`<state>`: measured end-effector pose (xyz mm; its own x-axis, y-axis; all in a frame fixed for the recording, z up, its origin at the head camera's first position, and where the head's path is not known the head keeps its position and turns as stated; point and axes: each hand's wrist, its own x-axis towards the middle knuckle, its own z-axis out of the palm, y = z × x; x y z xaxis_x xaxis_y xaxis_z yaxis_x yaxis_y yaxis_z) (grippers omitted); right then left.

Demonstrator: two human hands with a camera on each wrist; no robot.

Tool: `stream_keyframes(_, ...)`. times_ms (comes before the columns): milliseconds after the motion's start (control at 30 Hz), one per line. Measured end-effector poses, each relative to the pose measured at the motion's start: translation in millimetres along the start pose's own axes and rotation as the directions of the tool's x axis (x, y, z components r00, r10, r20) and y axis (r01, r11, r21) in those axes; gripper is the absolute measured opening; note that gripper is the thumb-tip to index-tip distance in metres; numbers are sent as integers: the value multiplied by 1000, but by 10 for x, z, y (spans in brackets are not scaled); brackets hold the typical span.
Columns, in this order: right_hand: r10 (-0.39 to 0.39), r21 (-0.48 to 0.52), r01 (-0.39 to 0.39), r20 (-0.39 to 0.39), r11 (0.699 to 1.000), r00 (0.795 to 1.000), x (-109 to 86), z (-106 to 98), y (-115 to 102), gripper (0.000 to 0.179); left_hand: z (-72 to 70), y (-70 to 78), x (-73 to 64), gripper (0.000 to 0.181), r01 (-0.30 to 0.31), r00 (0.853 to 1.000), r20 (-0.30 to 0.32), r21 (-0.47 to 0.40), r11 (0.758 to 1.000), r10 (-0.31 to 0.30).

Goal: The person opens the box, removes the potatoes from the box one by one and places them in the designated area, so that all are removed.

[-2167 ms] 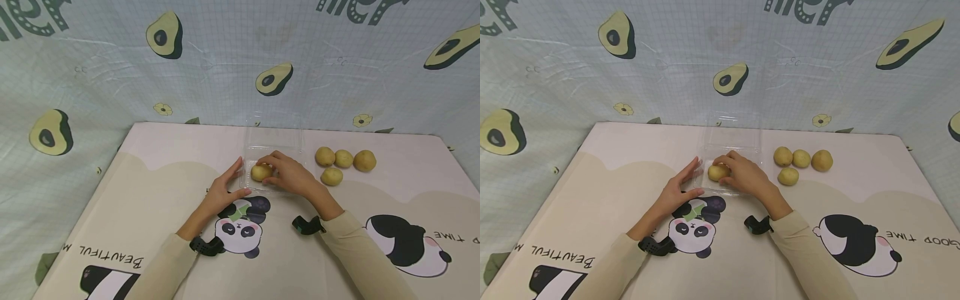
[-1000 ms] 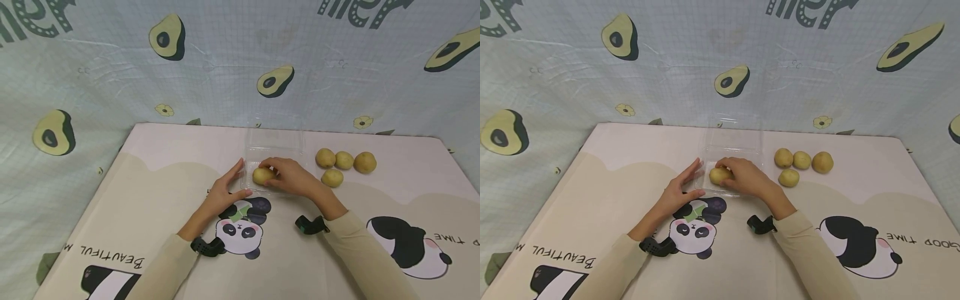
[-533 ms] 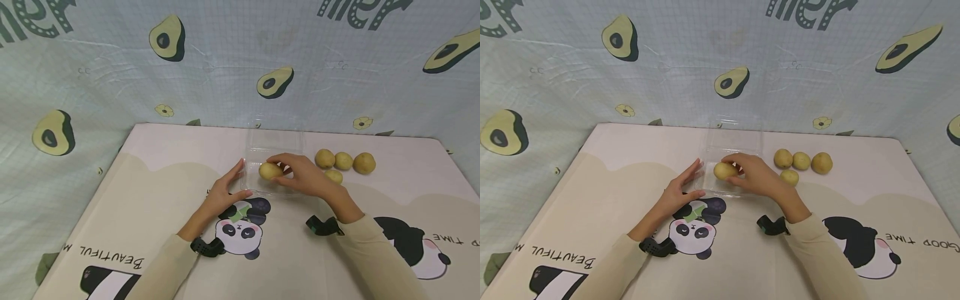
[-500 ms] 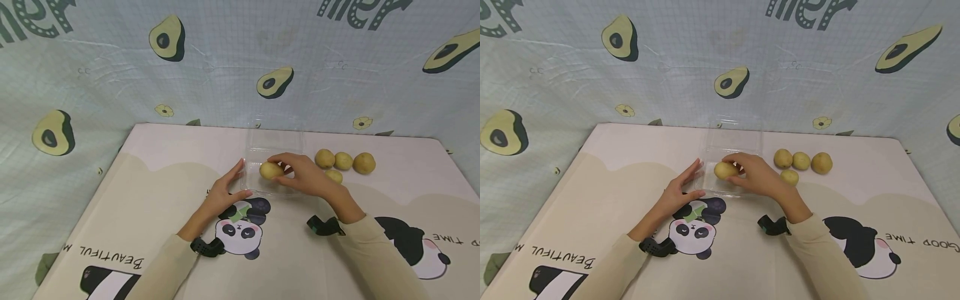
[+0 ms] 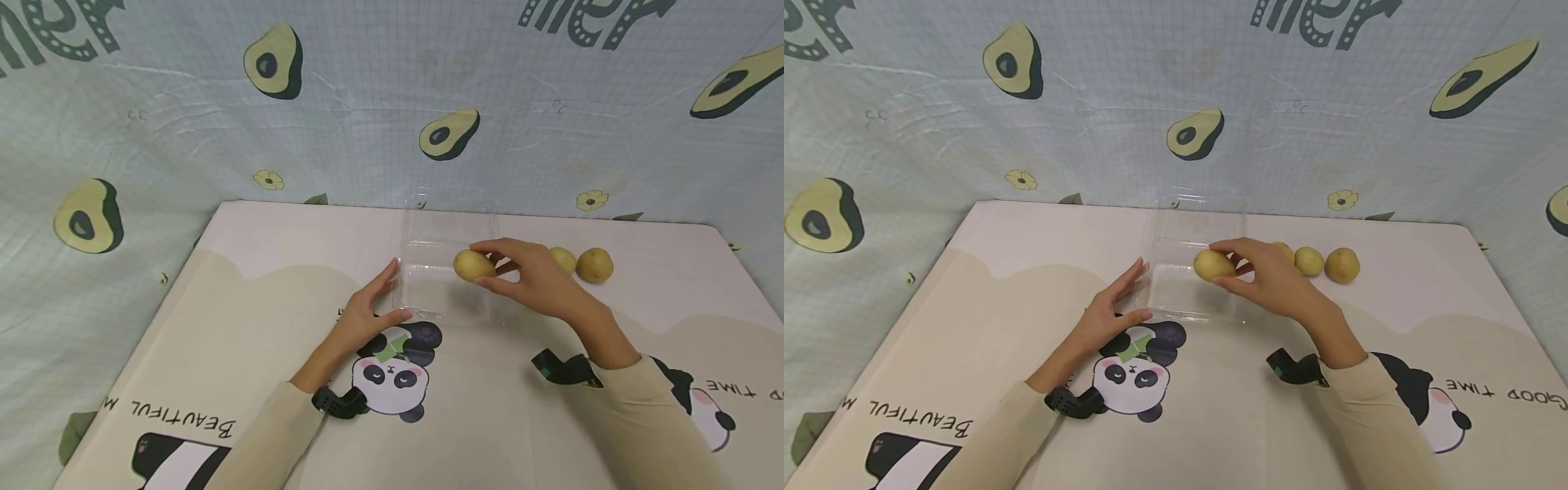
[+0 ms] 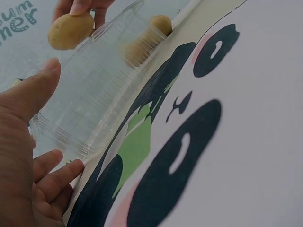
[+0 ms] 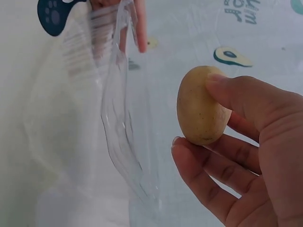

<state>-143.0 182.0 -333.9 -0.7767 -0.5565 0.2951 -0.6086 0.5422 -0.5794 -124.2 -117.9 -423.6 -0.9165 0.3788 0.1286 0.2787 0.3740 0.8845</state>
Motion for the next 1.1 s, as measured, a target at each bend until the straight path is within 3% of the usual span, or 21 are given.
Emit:
stream_keyframes(133, 6, -34, -8, -41, 999, 999, -78, -86, 35, 45, 4, -3, -1, 88, -7, 1000, -4, -1, 1000, 7)
stream_keyframes(367, 22, 6, -22, -64, 1000, 998, -217, -250, 92, 47, 6, 1, 0, 86, -12, 1000, -9, -13, 1000, 12)
stream_keyframes(833, 135, -123, -147, -95, 982, 986, -539, -504, 209, 47, 8, -11, -14, 87, -5, 1000, -6, 0, 1000, 5)
stream_keyframes(1100, 112, -178, -136, -140, 975, 984, -731, -611, 342, 55, 3, 11, -19, 87, -3, 1000, -4, -2, 1000, 3)
